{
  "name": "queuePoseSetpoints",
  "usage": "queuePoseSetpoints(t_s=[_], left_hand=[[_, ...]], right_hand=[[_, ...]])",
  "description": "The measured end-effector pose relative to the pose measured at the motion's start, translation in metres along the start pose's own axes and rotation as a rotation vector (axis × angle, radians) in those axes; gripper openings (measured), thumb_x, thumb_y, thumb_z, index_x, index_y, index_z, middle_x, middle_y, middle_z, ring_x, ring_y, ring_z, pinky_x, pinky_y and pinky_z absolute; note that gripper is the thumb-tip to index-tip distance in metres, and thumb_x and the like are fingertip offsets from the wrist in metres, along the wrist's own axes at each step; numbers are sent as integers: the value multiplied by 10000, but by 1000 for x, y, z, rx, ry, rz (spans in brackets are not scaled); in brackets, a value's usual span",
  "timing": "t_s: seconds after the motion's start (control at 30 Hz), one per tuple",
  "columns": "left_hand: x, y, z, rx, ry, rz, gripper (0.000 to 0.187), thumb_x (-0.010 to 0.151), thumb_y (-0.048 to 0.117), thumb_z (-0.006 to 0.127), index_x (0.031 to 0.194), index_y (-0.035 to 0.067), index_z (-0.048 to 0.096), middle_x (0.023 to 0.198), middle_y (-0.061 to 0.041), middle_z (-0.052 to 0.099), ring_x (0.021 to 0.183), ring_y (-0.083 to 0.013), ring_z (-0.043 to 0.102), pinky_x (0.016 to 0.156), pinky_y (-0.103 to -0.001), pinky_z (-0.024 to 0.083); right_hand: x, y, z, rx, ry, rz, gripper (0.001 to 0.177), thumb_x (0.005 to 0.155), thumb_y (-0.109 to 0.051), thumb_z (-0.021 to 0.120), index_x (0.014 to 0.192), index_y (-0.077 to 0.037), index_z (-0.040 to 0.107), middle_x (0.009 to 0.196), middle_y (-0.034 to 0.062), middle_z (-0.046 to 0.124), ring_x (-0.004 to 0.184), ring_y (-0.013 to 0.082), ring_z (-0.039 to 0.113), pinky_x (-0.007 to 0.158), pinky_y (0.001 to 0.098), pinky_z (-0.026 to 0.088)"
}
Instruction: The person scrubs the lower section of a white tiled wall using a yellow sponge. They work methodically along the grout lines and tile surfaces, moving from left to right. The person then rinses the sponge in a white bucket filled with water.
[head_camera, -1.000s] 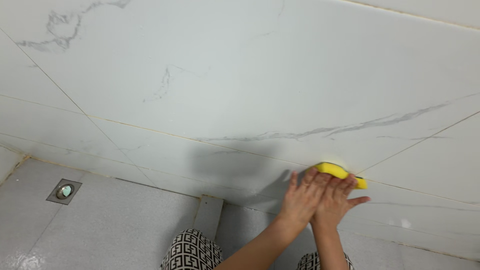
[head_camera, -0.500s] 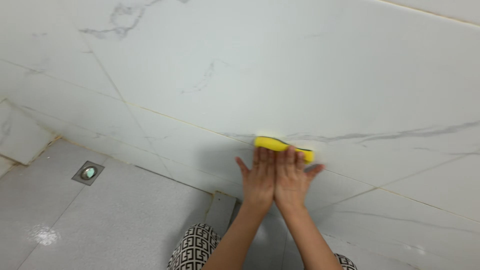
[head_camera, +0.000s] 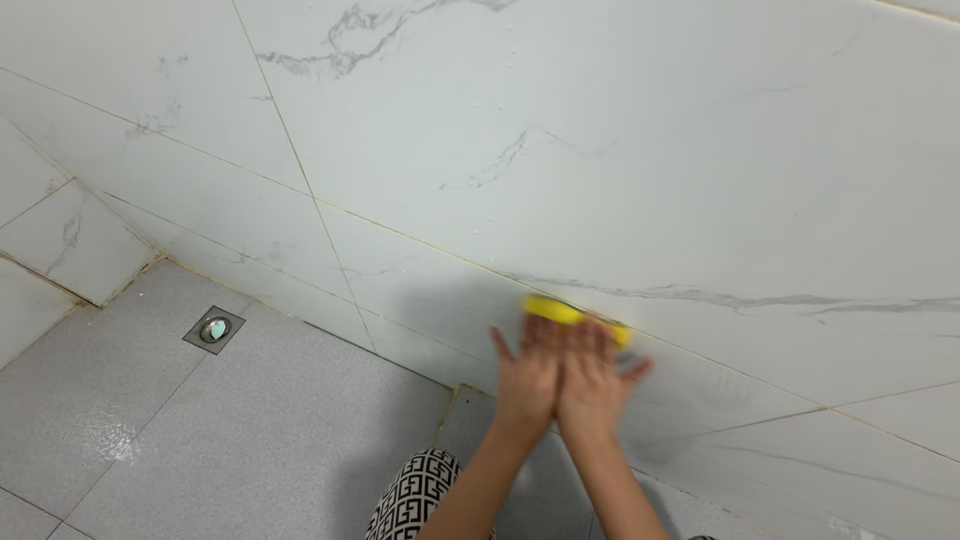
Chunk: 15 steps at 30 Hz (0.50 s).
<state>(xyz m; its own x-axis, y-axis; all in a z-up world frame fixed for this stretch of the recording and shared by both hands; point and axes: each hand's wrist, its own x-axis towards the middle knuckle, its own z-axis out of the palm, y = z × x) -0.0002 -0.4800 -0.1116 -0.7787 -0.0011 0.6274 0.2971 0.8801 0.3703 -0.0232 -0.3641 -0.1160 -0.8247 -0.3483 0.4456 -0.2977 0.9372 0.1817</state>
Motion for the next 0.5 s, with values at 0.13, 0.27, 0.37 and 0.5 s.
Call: queuePoseSetpoints(t_s=[0.13,0.27,0.37,0.5], left_hand=[[-13,31,22,45,-57,126,654,1022,190,474,1610,1,258,1690,-156,272,1584,-295,160,1166,-759,-19],[-2,-3,18,161,-4,76,653,1026,194,501,1609,5,277,1669,-177,342,1568,-297,224,1177,-757,11],[10,-50,-3,150,15,-40,659,1011,197,519,1581,-42,294,1637,-249,341,1556,-358,247,1171,-767,27],[15,-73,-26,191,56,-127,664,992,194,529,1558,-73,307,1604,-276,347,1546,-411,273,1177,-773,12]], right_hand=[[-36,28,30,86,42,170,604,1070,-158,451,1616,76,347,1743,253,73,1607,340,-121,1135,773,-167],[-6,6,38,65,254,-15,550,1114,-133,453,1644,3,387,1738,211,49,1616,332,-137,1175,783,-133],[41,-41,29,2,114,-120,587,1009,-196,469,1582,-90,403,1718,114,121,1580,329,-35,1113,804,-117],[61,-72,8,-17,215,-225,588,1034,-246,463,1617,-178,426,1732,63,197,1612,256,64,1124,786,-124]])
